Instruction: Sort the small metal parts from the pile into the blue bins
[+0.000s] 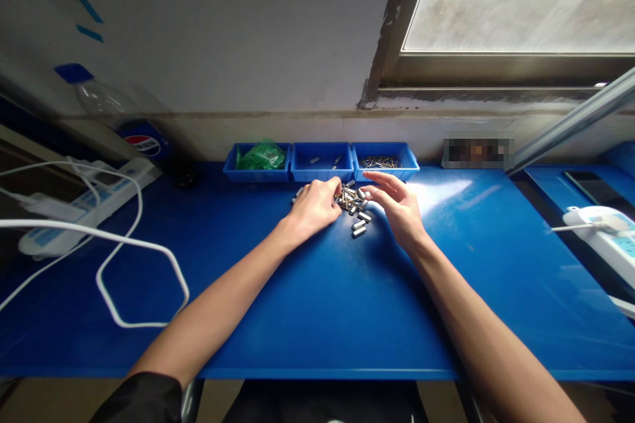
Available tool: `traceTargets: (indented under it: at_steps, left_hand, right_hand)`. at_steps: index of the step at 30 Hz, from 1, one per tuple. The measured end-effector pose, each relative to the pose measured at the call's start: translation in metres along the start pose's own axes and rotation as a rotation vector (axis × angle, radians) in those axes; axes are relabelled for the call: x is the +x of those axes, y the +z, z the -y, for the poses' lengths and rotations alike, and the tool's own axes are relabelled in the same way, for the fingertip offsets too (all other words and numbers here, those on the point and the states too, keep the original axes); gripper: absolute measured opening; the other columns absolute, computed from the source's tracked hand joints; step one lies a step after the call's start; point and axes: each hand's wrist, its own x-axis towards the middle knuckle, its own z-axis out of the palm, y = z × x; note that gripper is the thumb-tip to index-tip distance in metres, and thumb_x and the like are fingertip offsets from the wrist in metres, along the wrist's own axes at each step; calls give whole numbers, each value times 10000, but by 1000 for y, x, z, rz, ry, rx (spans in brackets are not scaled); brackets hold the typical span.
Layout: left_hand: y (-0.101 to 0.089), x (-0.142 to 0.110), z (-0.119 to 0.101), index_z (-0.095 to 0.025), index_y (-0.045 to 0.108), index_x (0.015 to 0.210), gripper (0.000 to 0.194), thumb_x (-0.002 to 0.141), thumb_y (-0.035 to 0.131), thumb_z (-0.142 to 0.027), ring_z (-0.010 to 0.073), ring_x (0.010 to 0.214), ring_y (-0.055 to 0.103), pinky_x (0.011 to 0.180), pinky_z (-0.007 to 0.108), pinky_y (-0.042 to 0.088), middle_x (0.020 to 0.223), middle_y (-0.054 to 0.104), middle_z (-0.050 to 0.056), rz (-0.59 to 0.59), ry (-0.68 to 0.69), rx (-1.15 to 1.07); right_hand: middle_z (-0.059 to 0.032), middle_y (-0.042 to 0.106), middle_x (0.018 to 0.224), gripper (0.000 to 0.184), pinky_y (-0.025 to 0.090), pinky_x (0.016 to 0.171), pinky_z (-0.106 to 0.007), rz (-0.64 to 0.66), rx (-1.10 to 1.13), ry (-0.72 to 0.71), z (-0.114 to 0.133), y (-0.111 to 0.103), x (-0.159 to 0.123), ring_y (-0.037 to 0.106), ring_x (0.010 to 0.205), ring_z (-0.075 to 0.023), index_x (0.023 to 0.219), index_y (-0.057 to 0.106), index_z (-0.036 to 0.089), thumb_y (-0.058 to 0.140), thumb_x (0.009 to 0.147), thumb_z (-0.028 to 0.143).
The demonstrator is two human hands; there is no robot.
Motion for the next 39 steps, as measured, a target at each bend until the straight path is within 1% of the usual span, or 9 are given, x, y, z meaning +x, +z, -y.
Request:
traceTargets:
  at_steps: [5, 9, 13, 17, 22, 29, 34, 36, 39]
  left_hand:
    - [-5, 6, 5, -150, 725, 1247, 443, 826, 596, -105, 203, 797, 719, 767, 281, 548, 885, 783, 61, -61, 75, -148]
    - [-11, 10, 9, -140, 733, 1295, 424, 917, 542, -149, 170, 776, 704, 799, 278, 561, 984, 794, 80, -95, 125, -243]
    - [-15, 11, 8, -156, 751, 1210, 332, 927, 582, -197, 163, 747, 701, 742, 277, 568, 930, 785, 62, -70, 123, -425]
    - [-19, 8, 1, -138, 743, 965, 159, 840, 730, -236, 194, 833, 757, 780, 290, 607, 886, 786, 68, -61, 93, -729]
    - [-22, 7, 0, -122, 756, 906, 294, 730, 872, -328, 235, 856, 786, 816, 337, 634, 894, 809, 101, -47, 51, -896]
    - [-18, 8, 2, -107, 746, 764, 415, 770, 855, -507, 186, 669, 734, 660, 281, 586, 736, 780, 100, -58, 23, -909]
    - [-16, 7, 0, -111, 764, 775, 425, 831, 799, -531, 194, 700, 743, 679, 282, 585, 752, 785, 105, 25, 50, -863]
    - [-17, 8, 1, -118, 786, 821, 411, 873, 753, -524, 203, 745, 754, 714, 287, 585, 796, 797, 105, 44, 73, -789]
    - [-21, 8, 7, -156, 806, 859, 356, 936, 675, -478, 198, 783, 743, 730, 279, 550, 831, 802, 75, -3, 116, -506]
  right_hand:
    - [-53, 765, 1240, 320, 595, 905, -403, 12, 28, 6, 2, 1, -1, 739, 1018, -237, 1163, 767, 295, 811, 864, 402]
    - [-62, 781, 1198, 319, 596, 841, -375, 22, 36, 31, 4, 2, -2, 743, 958, -221, 1158, 759, 274, 800, 870, 406]
    - [-58, 798, 1127, 321, 589, 792, -358, 34, 36, 50, 7, 4, -3, 743, 876, -206, 1138, 761, 262, 804, 861, 417]
    - [-45, 809, 1035, 306, 582, 790, -352, 72, 45, 91, 10, 5, -4, 742, 849, -203, 1100, 775, 256, 818, 849, 426]
    - [-34, 810, 951, 305, 587, 836, -373, 159, 122, 167, 10, 7, -5, 741, 826, -202, 1067, 788, 254, 831, 838, 451]
    - [-28, 817, 944, 316, 594, 847, -384, 166, 215, 204, 12, 10, -6, 748, 823, -202, 1011, 808, 259, 912, 757, 415]
    - [-40, 822, 955, 291, 591, 874, -400, 161, 243, 193, 13, 10, -6, 754, 855, -210, 986, 824, 257, 919, 755, 407]
    - [-40, 821, 933, 284, 594, 888, -408, 144, 230, 187, 11, 9, -6, 753, 847, -211, 973, 828, 254, 921, 752, 406]
    - [-39, 818, 905, 298, 604, 909, -437, 54, 150, 147, 6, 7, -4, 759, 840, -225, 975, 823, 252, 917, 753, 427]
